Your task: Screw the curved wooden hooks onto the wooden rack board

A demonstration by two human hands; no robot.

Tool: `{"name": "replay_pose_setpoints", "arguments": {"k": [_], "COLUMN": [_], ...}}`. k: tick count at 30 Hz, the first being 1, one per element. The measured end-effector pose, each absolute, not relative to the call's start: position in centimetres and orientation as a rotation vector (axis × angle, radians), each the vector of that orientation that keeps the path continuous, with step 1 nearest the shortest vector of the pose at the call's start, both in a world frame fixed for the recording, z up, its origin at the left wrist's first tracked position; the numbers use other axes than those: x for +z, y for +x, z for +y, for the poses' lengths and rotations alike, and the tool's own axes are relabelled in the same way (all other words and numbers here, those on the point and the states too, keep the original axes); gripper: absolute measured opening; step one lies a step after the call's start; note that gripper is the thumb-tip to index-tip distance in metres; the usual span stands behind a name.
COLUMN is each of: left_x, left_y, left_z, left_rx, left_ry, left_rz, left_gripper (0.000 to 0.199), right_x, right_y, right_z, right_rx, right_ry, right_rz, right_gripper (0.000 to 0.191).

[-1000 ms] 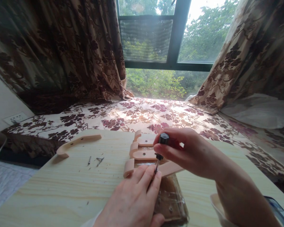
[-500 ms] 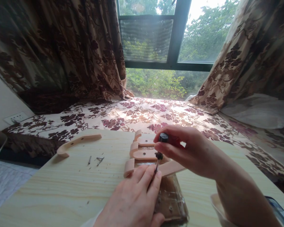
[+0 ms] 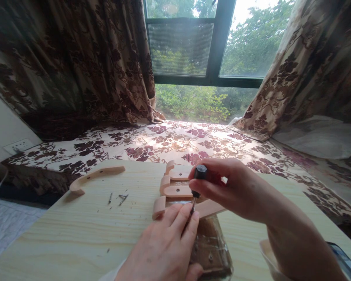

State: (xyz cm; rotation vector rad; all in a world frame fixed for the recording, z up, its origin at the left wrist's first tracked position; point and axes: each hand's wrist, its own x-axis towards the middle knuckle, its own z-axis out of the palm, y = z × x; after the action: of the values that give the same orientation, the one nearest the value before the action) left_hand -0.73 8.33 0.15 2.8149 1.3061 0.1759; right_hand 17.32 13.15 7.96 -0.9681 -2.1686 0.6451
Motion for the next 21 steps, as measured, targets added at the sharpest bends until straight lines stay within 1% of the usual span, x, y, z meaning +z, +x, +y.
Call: {"name": "replay_pose_setpoints", "arguments": {"k": [3,9,11,17,21], "left_x": [0.37,0.49,0.55,0.42,0.15], "left_y": [-0.68,-0.76,-0.79,-0.67,-0.69], "left_z": [8.33,8.29,8.32,8.2,8.12], "left_rx": [0.17,0.145,0.153,0.145,0.163], "left_ry": [2.802,2.798,2.783,2.779,2.8], "left_rz": [1.302,1.332,1.312,1.309,1.327], "left_gripper": [0.067,0.067,0.065,0.068,0.071], "right_x": [7.68,8.15,8.23,7.87,7.94], "right_y": [17.21,17.58,17.67,17.64,17.63], "right_z": [13.32,12.87,12.9,13.68,13.52], "right_rx": [0.627,0.646,0.636,0.55,0.549], "right_ry": [-1.01,-0.867,-0.883,-1.031,-0.99], "right_rz": [-2.156,-2.151,-2.154,-2.118,-2.131], "right_gripper": [0.018,0.008,0.01,0.022,0.018]}}
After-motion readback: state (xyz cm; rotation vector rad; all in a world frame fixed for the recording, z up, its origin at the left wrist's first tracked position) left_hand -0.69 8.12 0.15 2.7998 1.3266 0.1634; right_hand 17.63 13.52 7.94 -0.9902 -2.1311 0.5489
